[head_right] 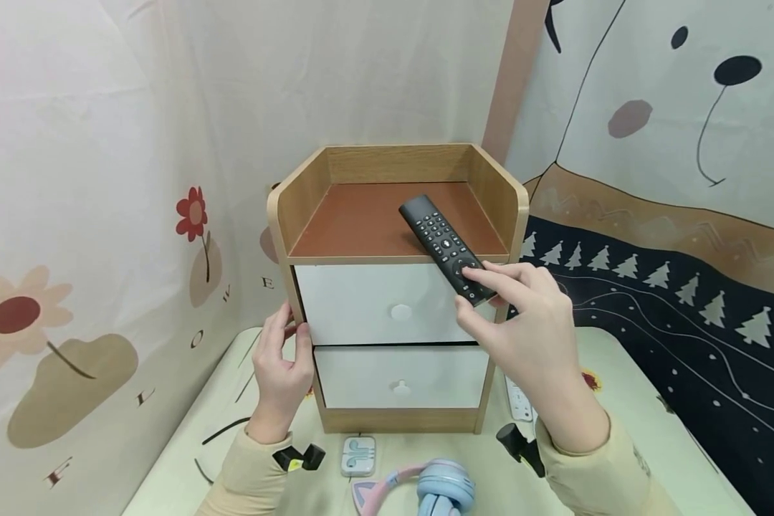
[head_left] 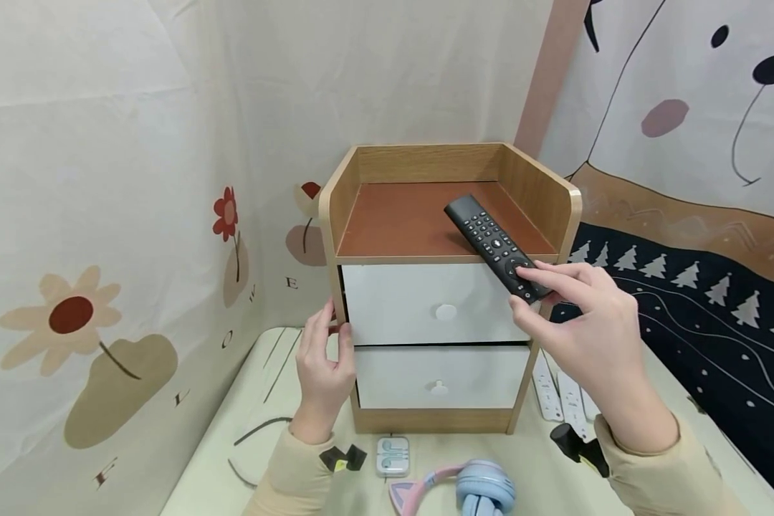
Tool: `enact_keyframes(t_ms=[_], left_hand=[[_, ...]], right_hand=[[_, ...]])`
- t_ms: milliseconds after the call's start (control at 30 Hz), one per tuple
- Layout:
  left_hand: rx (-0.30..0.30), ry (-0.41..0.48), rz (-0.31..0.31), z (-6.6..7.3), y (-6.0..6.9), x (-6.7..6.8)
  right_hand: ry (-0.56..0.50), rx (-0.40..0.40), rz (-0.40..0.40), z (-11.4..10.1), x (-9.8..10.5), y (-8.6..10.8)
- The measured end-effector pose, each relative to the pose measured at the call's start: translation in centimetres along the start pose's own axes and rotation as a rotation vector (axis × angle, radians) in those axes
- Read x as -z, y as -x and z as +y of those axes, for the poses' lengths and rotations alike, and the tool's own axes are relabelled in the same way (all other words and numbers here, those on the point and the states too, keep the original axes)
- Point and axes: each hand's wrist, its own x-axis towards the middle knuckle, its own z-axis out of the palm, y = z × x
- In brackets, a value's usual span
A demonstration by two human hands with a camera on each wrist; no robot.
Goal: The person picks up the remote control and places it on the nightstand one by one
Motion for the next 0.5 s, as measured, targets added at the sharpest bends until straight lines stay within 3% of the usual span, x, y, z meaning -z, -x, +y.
enact_keyframes(t_ms=[500], left_hand=[[0.015, 0.004, -0.006, 0.1, 0.1, 0.1]], right_hand=[[0.059, 0.086, -0.179, -2.3, -1.3, -3.1]])
